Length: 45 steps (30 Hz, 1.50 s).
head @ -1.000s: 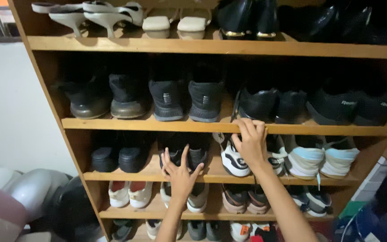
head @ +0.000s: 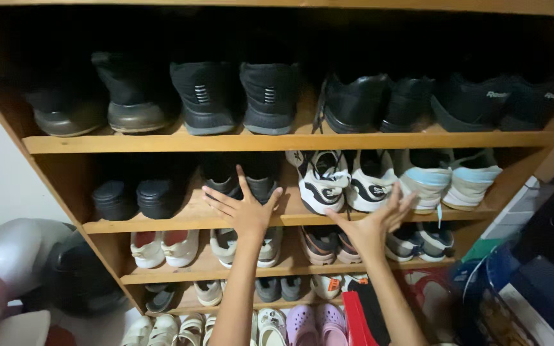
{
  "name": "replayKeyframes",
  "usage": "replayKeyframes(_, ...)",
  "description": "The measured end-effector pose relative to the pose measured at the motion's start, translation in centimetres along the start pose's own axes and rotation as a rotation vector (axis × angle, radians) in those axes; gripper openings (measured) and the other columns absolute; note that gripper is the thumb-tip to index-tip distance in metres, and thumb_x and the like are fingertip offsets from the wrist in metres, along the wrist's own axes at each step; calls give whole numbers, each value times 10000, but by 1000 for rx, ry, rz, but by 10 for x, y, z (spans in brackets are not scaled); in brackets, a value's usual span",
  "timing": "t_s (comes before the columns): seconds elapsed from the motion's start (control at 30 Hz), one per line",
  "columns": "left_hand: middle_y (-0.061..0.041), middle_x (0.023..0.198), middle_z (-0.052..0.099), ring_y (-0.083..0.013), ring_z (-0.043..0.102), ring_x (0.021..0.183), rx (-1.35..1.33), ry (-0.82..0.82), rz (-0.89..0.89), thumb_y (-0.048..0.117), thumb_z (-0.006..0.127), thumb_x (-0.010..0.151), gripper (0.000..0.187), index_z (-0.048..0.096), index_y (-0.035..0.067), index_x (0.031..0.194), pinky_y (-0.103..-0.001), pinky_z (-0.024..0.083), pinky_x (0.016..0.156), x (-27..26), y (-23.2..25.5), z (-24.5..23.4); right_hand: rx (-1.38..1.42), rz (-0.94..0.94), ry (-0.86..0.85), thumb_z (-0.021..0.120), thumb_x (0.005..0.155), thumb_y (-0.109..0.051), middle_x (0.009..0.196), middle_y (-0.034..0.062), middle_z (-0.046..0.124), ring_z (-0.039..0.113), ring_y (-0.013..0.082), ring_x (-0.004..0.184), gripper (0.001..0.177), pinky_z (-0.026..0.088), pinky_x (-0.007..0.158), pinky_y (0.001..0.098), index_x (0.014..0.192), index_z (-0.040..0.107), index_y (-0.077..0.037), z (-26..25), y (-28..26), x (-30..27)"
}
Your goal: The person arranges various shoes on a wooden shoe rack. They pick up and reposition multiple pairs of shoes, including heels, sneakers, and sandals, across several shelves to tidy the collection.
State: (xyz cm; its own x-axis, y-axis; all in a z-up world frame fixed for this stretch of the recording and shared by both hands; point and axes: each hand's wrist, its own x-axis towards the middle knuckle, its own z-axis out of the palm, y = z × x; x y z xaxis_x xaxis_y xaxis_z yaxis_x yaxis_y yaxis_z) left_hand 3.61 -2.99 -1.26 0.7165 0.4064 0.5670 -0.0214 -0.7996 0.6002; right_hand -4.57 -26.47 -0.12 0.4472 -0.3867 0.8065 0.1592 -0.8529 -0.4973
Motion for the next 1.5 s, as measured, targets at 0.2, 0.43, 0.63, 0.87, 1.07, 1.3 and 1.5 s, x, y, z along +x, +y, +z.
replayKeyframes(0.2, -478, 1538, -175, -664, -119, 1450, -43, -19, 14, 816, 725, 679, 1153, 223, 372, 1617, -727, 66, 1161, 0, 0, -5, 18, 97, -115, 959, 449, -634, 1543, 481, -52, -48, 627, 1479, 1597, 31, 1157, 725, 1642, -20, -222, 21, -25, 6)
replayKeyframes(0.43, -482, 1530, -178, -661, -135, 1445, -81, -8, 48, 781, 759, 688, 1150, 239, 339, 1612, -716, 31, 1166, 1, -1, -7, -58, 231, -208, 955, 424, -670, 1430, 515, 57, 27, 667, 1400, 1530, 5, 1136, 726, 1623, 60, -348, 50, -21, 14)
replayKeyframes(0.63, -420, 1579, -144, -647, -118, 1456, -208, 44, 104, 699, 785, 691, 1153, 281, 163, 1580, -713, 32, 1162, -6, 3, -27, -39, 194, -215, 918, 481, -713, 1417, 480, 125, 63, 657, 1424, 1486, 16, 1154, 731, 1637, 83, -295, 40, -24, 11)
replayKeyframes(0.87, -239, 1618, 295, -466, 257, 1503, -306, 317, 432, 414, 750, 917, 639, 495, 101, 1411, -574, 222, 1202, 8, 16, -74, 56, -135, 233, 827, 857, -422, 1647, 229, 232, 229, 451, 1530, 815, 212, 1225, 658, 1529, 424, -200, -16, -47, 36)
replayKeyframes(1.07, -134, 1410, 485, -339, 438, 1344, -75, 430, 570, 307, 777, 838, 613, 545, 127, 1376, -475, 307, 1059, 53, 31, -95, -79, -393, 2, 837, 732, -269, 1445, 74, 431, 340, 398, 1324, 609, 258, 1061, 555, 1303, 636, -202, -13, -92, 96)
replayKeyframes(1.3, -25, 1308, 593, -237, 490, 1288, -5, 408, 693, 251, 707, 834, 488, 608, 188, 1308, -441, 323, 1020, 79, 28, -113, -114, -561, -116, 795, 738, -226, 1300, 3, 547, 416, 297, 1212, 515, 293, 1005, 526, 1219, 628, -151, -1, -104, 112)
replayKeyframes(1.5, -87, 1258, 586, -270, 507, 1243, -93, 322, 678, 352, 705, 760, 546, 623, 91, 1233, -461, 316, 949, 76, 41, -134, -91, -554, -108, 803, 712, -269, 1269, 15, 565, 428, 281, 1208, 488, 294, 991, 493, 1155, 640, -144, -14, -116, 113)
